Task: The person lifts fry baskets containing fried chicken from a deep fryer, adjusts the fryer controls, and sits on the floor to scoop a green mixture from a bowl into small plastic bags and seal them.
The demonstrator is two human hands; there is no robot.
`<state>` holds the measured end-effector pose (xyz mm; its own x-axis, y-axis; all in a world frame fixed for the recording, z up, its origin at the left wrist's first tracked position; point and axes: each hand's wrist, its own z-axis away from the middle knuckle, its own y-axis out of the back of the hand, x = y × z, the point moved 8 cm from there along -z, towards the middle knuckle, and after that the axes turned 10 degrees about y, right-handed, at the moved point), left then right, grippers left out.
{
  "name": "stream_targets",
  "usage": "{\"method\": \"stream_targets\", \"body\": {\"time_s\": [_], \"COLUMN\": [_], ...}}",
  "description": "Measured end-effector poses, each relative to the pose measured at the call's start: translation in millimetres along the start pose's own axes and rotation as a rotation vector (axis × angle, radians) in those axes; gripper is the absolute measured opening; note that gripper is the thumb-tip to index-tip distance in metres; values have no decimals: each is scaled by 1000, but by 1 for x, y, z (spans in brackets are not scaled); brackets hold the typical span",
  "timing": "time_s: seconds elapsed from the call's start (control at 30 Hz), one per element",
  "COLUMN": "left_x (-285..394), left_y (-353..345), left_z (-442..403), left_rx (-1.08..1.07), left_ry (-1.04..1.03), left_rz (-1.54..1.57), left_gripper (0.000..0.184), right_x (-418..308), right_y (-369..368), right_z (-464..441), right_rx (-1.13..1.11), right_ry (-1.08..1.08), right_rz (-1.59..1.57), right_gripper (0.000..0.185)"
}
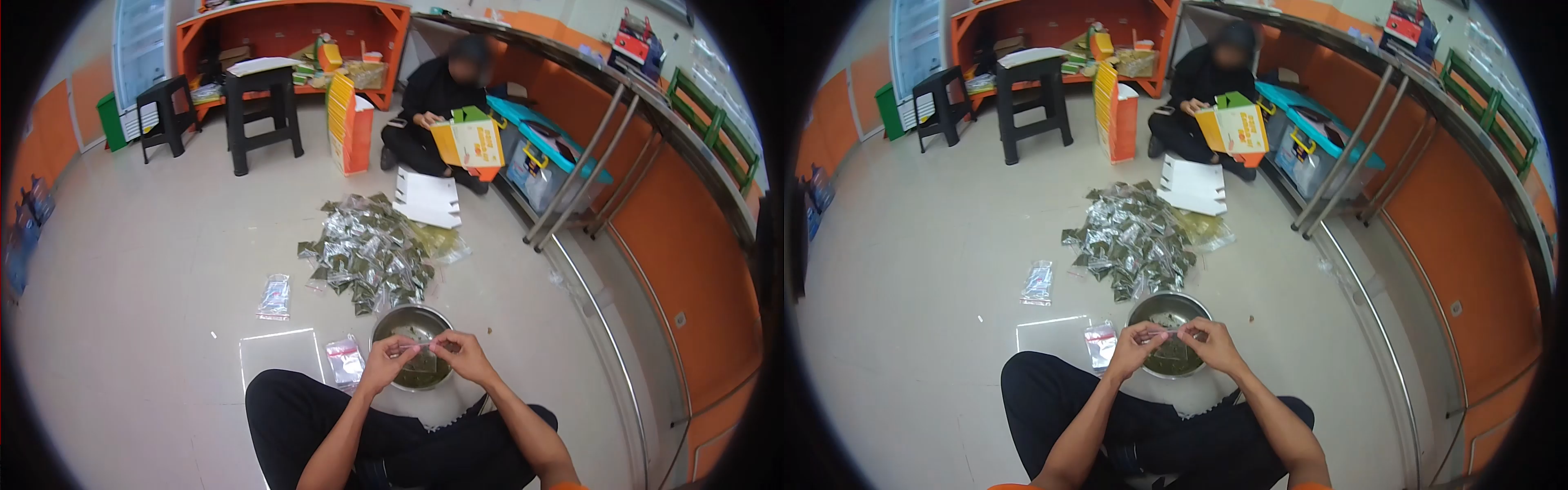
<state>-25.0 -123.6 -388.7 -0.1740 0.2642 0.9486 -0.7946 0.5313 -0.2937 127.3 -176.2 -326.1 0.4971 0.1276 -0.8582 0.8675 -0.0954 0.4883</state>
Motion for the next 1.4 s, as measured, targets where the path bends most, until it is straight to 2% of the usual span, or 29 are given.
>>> {"method": "stream_targets", "body": {"time_s": [0.1,0.33,0.53,0.73,0.83,1.07,1.23,1.37,1.4], "left_x": [-3,-7,-7,-3,-1,2,-2,-5,-8], "left_y": [-2,-2,-6,3,7,-2,0,-1,0], "left_z": [0,-4,-3,-3,-3,-2,-1,-2,-5], "left_rx": [-21,-26,-49,28,59,15,17,9,9], "left_ry": [48,94,85,55,22,38,79,96,90], "left_rz": [40,43,41,-27,-123,-64,-58,-77,-85], "left_gripper": [16,17,20,18,18,20,19,16,15], "right_x": [-9,8,16,-2,-15,-12,5,3,-1], "right_y": [5,4,5,4,1,6,-5,-4,4], "right_z": [-1,-2,-2,-2,-3,-5,-1,-6,-8], "right_rx": [37,97,93,68,101,85,30,-58,-3], "right_ry": [124,-28,-19,29,167,117,-34,32,29], "right_rz": [27,-101,-126,-1,-16,56,-87,-197,-345], "right_gripper": [15,15,14,14,15,16,16,16,21]}}
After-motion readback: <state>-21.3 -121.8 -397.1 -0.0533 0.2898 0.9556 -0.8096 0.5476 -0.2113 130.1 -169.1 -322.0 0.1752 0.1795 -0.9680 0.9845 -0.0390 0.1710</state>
